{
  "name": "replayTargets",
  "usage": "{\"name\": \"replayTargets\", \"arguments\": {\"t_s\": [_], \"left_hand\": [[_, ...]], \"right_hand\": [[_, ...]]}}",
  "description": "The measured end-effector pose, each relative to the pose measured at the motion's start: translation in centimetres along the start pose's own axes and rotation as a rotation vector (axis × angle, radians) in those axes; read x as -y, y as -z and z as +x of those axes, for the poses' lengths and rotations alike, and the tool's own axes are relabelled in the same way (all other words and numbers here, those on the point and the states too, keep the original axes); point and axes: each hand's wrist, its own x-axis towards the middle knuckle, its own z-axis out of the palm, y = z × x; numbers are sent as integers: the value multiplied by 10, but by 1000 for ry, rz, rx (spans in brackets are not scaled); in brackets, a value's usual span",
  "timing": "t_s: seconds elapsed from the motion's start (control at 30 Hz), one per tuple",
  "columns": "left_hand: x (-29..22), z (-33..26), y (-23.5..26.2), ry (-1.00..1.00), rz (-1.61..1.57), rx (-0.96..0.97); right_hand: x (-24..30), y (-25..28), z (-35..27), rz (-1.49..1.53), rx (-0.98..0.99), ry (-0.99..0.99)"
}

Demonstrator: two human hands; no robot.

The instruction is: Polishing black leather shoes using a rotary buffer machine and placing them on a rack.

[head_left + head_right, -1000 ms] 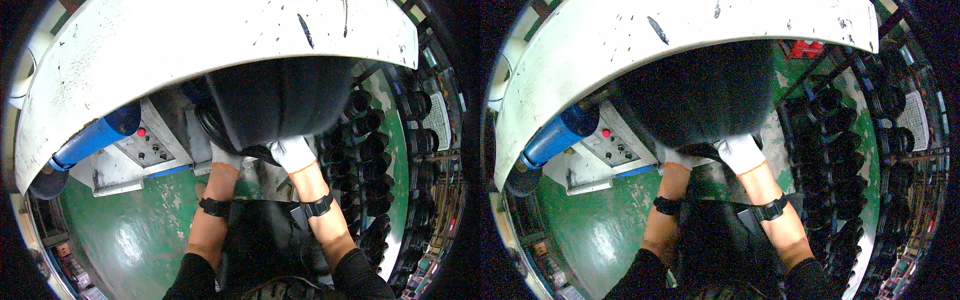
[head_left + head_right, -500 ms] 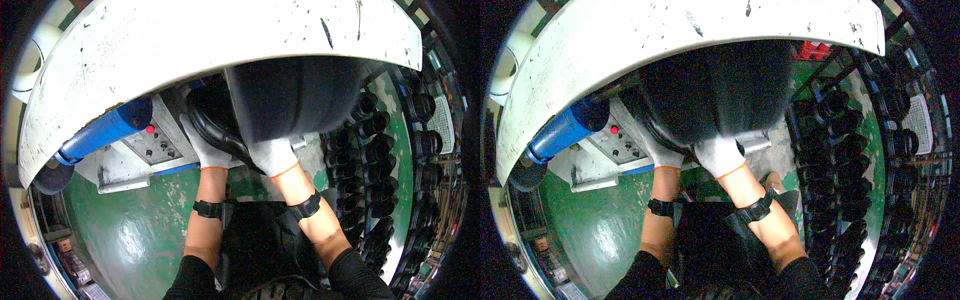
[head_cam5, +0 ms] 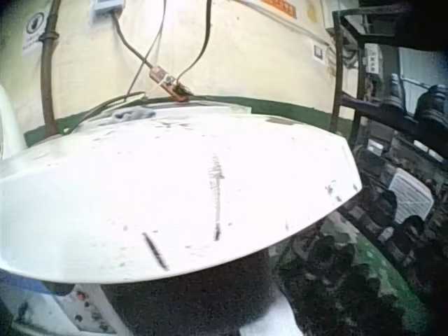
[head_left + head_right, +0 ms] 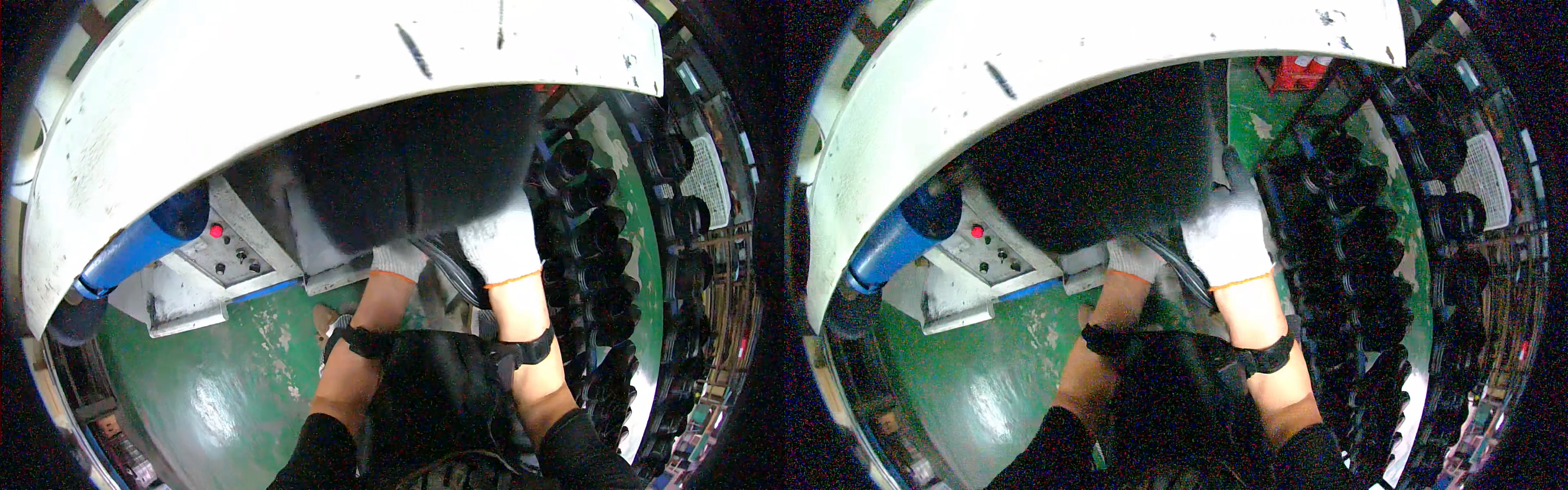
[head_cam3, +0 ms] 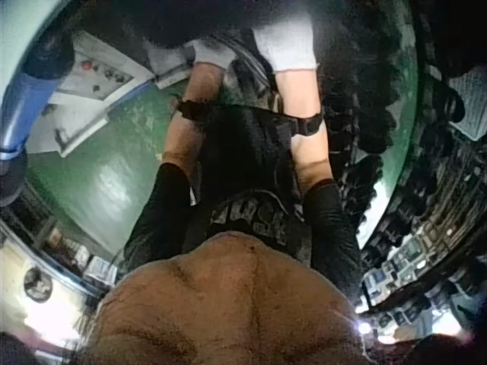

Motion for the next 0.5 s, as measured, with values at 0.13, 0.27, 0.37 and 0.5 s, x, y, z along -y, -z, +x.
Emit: {"name": "replayTargets", "arguments": {"t_s": [0.13,0.27,0.37,0.5], "left_hand": [[25,1,9,102,-31,-165],[56,27,-76,13,224,-683],[37,26,-43,-64,232,-524],[10,23,28,-71,214,-330]], "right_hand": [[-9,20,1,402,-57,-129],[-23,33,-2,689,130,-401],[-11,32,10,443,343,-322],[-2,5,19,95,-35,12]]}}
